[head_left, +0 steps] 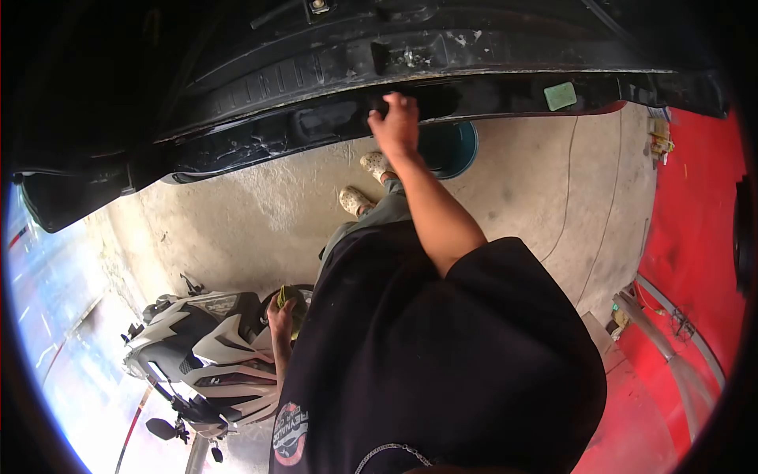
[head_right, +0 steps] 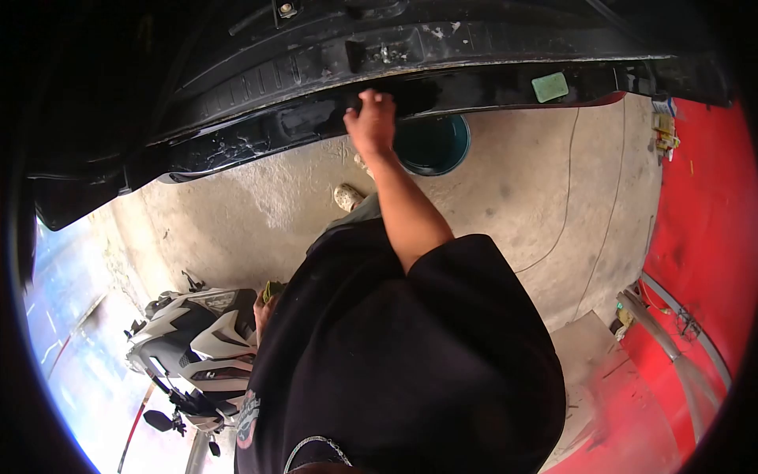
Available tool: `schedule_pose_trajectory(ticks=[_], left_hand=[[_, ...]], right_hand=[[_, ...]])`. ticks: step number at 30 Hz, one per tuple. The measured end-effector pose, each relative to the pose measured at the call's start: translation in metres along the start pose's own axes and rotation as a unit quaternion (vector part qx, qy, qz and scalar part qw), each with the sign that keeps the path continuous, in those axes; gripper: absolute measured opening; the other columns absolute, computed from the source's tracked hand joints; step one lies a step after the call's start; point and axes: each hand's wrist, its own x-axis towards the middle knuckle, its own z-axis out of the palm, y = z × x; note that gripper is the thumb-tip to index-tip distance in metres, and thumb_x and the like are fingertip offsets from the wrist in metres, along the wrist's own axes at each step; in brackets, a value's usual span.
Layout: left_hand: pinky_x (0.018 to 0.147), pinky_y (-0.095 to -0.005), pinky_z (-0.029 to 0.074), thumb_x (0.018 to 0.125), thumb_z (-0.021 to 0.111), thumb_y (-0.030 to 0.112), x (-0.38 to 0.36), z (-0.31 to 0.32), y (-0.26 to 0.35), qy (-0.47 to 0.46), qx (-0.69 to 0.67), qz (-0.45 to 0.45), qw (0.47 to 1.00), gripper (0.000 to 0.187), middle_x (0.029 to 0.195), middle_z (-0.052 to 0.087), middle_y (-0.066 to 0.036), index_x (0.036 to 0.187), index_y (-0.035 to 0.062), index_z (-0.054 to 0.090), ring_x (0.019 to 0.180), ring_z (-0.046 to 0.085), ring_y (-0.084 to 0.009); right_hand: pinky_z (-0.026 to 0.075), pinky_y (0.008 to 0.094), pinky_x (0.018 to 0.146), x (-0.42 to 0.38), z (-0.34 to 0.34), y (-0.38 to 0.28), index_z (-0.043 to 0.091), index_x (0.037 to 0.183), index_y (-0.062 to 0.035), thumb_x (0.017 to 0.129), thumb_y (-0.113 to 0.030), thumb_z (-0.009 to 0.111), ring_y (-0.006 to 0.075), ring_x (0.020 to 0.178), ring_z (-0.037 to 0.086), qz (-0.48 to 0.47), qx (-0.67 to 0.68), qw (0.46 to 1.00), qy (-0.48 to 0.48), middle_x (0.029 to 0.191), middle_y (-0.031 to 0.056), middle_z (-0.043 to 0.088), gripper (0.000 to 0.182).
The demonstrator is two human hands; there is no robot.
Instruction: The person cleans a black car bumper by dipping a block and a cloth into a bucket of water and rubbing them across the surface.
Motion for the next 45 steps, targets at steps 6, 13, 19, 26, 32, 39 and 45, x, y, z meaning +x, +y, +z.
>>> schedule_pose_trajectory(ticks=[6, 13, 19, 26, 32, 39, 45], left_hand=[[0.081, -0.0299, 0.053, 0.083, 0.073, 0.015, -0.011, -0.004, 0.003, 0.002, -0.014, -0.005, 1.000, 0.044, 0.101, 0.072, -0.008, 0.123, -0.0019, 0.065, 0.088, 0.067, -0.0166], [0.080, -0.0306, 0.053, 0.083, 0.073, 0.017, -0.006, -0.014, 0.005, -0.014, 0.054, 0.025, 0.998, 0.044, 0.099, 0.072, -0.008, 0.122, -0.0019, 0.066, 0.087, 0.067, -0.0168], [0.081, -0.0308, 0.052, 0.082, 0.074, 0.017, -0.005, -0.025, 0.015, 0.019, 0.031, 0.003, 0.999, 0.044, 0.100, 0.072, -0.008, 0.122, -0.0018, 0.066, 0.088, 0.066, -0.0170], [0.080, -0.0301, 0.053, 0.081, 0.073, 0.016, 0.000, -0.021, -0.012, -0.013, -0.009, -0.001, 1.000, 0.047, 0.100, 0.071, -0.007, 0.124, -0.0020, 0.065, 0.087, 0.066, -0.0165], [0.080, -0.0307, 0.053, 0.081, 0.073, 0.017, 0.002, -0.013, 0.000, -0.013, 0.035, 0.015, 0.999, 0.047, 0.100, 0.071, -0.008, 0.124, -0.0025, 0.065, 0.086, 0.066, -0.0173], [0.081, -0.0326, 0.053, 0.082, 0.073, 0.017, 0.005, -0.016, 0.020, -0.012, 0.017, 0.012, 1.000, 0.045, 0.100, 0.072, -0.009, 0.122, -0.0017, 0.066, 0.086, 0.067, -0.0186], [0.081, -0.0334, 0.053, 0.082, 0.073, 0.017, 0.000, -0.006, 0.034, -0.012, 0.045, 0.006, 0.999, 0.043, 0.100, 0.072, -0.011, 0.120, -0.0019, 0.067, 0.088, 0.068, -0.0196]], right_hand=[[0.052, 0.0488, 0.089, 0.033, -0.050, 0.054, 0.060, 0.110, -0.0096, 0.076, -0.020, 0.077, 0.0388, 0.106, 0.058, 0.050, -0.059, 0.995, 0.064, 0.109, 0.0177, 0.060, 0.040], [0.055, 0.0501, 0.088, 0.000, 0.008, -0.014, 0.059, 0.111, -0.0137, 0.075, -0.021, 0.077, 0.0379, 0.108, 0.057, 0.008, -0.015, 1.000, -0.011, 0.115, 0.0155, 0.056, 0.041], [0.055, 0.0486, 0.088, 0.015, -0.019, 0.022, 0.060, 0.112, -0.0139, 0.074, -0.023, 0.078, 0.0376, 0.108, 0.058, 0.037, -0.061, 0.997, 0.021, 0.110, 0.0157, 0.059, 0.044], [0.054, 0.0507, 0.085, 0.021, -0.038, 0.037, 0.059, 0.109, -0.0109, 0.076, -0.022, 0.078, 0.0390, 0.104, 0.060, 0.069, -0.047, 0.995, 0.060, 0.110, 0.0166, 0.060, 0.040], [0.055, 0.0489, 0.083, -0.024, -0.011, -0.008, 0.057, 0.111, -0.0095, 0.076, -0.022, 0.079, 0.0388, 0.101, 0.063, 0.034, -0.011, 0.996, -0.077, 0.113, 0.0174, 0.057, 0.043], [0.054, 0.0479, 0.085, -0.007, -0.004, -0.007, 0.056, 0.110, -0.0083, 0.076, -0.023, 0.080, 0.0397, 0.103, 0.061, 0.051, -0.008, 0.999, -0.013, 0.110, 0.0177, 0.057, 0.043], [0.055, 0.0486, 0.083, 0.004, -0.009, -0.011, 0.056, 0.111, -0.0077, 0.078, -0.022, 0.079, 0.0399, 0.101, 0.062, 0.068, 0.014, 0.998, -0.003, 0.112, 0.0181, 0.056, 0.043]])
